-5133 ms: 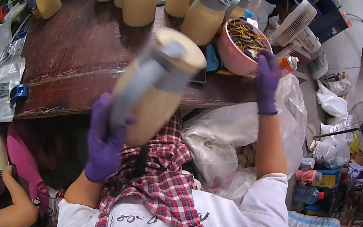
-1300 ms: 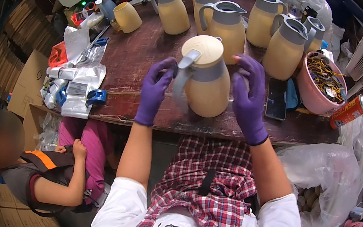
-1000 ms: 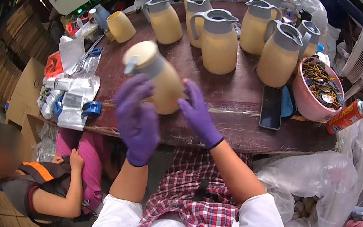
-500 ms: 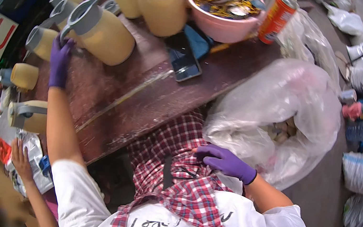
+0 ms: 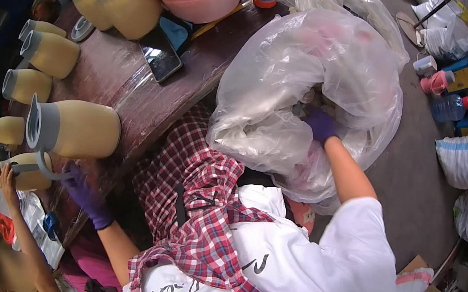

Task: The person assembles beige plastic pitchers by inserting rubber bands into the spout area, then placing and securing lids. The person handles multiple pitchers one at a time, repeating the same steps for each unit on a cluttered workbench.

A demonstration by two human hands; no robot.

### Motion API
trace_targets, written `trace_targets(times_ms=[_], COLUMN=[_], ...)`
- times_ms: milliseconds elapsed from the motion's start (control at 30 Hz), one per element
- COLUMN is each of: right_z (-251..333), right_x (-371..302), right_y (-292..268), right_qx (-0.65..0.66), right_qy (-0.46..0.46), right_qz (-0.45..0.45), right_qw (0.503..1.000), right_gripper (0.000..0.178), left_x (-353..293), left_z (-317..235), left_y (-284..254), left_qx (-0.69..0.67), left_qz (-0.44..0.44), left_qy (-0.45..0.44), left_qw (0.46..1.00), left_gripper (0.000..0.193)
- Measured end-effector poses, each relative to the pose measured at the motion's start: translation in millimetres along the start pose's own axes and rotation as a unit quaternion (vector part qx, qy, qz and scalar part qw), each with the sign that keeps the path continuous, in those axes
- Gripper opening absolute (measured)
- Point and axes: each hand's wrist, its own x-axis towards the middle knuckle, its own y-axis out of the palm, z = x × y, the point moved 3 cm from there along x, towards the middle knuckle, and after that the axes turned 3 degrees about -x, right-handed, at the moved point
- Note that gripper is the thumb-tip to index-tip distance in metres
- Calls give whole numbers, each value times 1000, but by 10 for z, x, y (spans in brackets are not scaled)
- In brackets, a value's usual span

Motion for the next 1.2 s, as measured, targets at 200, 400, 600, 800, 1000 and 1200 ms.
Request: trace_targets(times_ms=[200, 400, 600, 800, 1000, 1200], right_z=[155, -17, 356, 152, 231, 1937], right_x=[400, -139, -341, 258, -22, -861], right_y=[745, 106, -631, 743, 168, -1744], right_qx=[-124, 98, 221, -18, 125, 611], right_qy=[-26, 27, -7, -64, -80, -105], right_qz=[60, -205, -106, 39, -107, -78], right_qw=[990, 973, 969, 997, 983, 781], right_gripper=[63, 66, 59, 66, 73, 76], left_x=[-82, -622, -936, -832, -879, -664], left_z=[-1063, -1159, -1129, -1156, -1065, -1252], left_y=[401, -111, 614, 984, 961, 1168], left_qx=[-191, -51, -257, -376, -353, -341], left_qz=[-168, -81, 105, 214, 178, 254], left_qy=[-23, -4, -215, -217, -240, -240], left_qw=[967, 995, 936, 875, 887, 872], left_gripper=[42, 37, 23, 40, 46, 22])
